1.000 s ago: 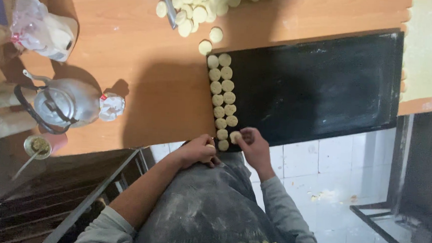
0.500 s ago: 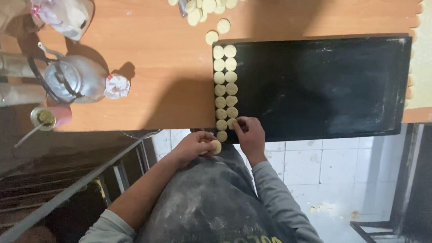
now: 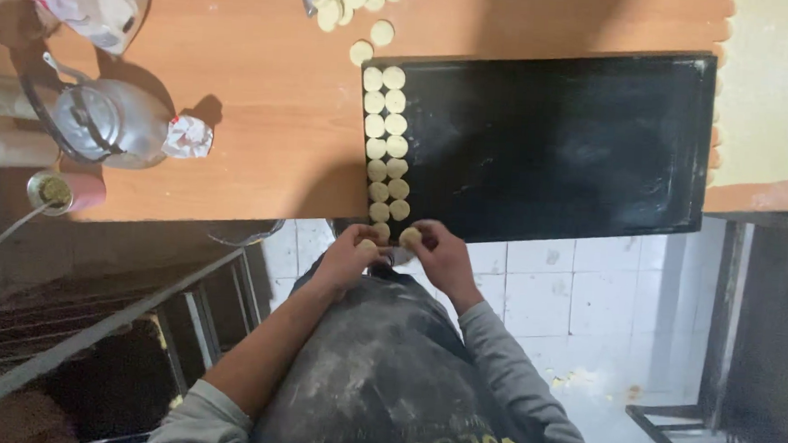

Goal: Cutting circular pastry shapes out of a sheet of dough and arranging them on a baking tray.

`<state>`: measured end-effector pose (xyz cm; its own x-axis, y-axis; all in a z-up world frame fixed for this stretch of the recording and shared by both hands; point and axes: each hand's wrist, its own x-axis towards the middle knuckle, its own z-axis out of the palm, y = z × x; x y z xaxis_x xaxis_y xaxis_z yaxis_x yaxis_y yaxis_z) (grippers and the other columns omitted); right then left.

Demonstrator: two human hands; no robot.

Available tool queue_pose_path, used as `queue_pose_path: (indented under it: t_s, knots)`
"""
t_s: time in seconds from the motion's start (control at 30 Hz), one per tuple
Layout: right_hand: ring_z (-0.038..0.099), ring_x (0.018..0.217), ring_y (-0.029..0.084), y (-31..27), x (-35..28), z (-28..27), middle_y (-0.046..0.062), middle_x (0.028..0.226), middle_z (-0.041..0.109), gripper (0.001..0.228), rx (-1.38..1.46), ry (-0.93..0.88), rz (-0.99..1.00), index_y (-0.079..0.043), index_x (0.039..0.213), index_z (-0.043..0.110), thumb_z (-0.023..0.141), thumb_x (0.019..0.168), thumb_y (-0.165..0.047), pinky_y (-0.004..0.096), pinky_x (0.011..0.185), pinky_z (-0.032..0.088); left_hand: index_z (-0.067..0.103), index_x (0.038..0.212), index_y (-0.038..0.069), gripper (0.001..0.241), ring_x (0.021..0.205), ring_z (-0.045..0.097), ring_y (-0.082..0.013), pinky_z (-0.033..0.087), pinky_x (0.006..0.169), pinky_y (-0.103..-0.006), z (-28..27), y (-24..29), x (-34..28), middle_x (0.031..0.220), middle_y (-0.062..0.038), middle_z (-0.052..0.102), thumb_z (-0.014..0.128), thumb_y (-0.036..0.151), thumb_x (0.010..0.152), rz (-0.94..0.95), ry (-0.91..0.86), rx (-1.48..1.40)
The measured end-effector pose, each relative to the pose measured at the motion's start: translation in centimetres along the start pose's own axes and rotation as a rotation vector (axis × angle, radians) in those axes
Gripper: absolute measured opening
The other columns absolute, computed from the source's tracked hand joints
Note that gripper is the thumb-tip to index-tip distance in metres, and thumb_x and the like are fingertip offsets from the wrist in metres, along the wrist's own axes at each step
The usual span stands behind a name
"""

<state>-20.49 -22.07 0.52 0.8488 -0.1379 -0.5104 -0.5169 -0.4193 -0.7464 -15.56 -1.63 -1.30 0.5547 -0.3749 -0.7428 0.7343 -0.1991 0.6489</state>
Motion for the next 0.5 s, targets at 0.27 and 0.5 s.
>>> queue_pose_path:
  t_s: [0.27, 0.5]
  knots:
    - [0.074, 0.086, 0.026, 1.0, 2.2, 1.3, 0.011, 0.098, 0.074, 0.02, -0.203, 0.143, -0.242, -0.008, 0.107, 0.074, 0.075, 0.092, -0.021, 0.037, 0.076, 0.059, 0.047, 0.133, -0.003, 0.042, 0.111, 0.07, -0.0276, 0.059, 0.094, -0.0356, -1.4, -1.8, -1.0, 0.124, -0.02, 0.062, 0.053, 0.001, 0.092, 0.009, 0.019, -0.132]
    - [0.073, 0.085, 0.023, 0.2, 2.7, 0.9, 0.01, 0.095, 0.072, 0.023, -0.193, 0.107, -0.172, -0.004, 0.104, 0.071, 0.078, 0.091, -0.022, 0.035, 0.077, 0.059, 0.053, 0.132, -0.004, 0.043, 0.111, 0.07, -0.0253, 0.057, 0.095, -0.036, -2.2, -1.3, -1.9, 0.122, -0.018, 0.068, 0.058, 0.004, 0.09, -0.019, -0.038, -0.132]
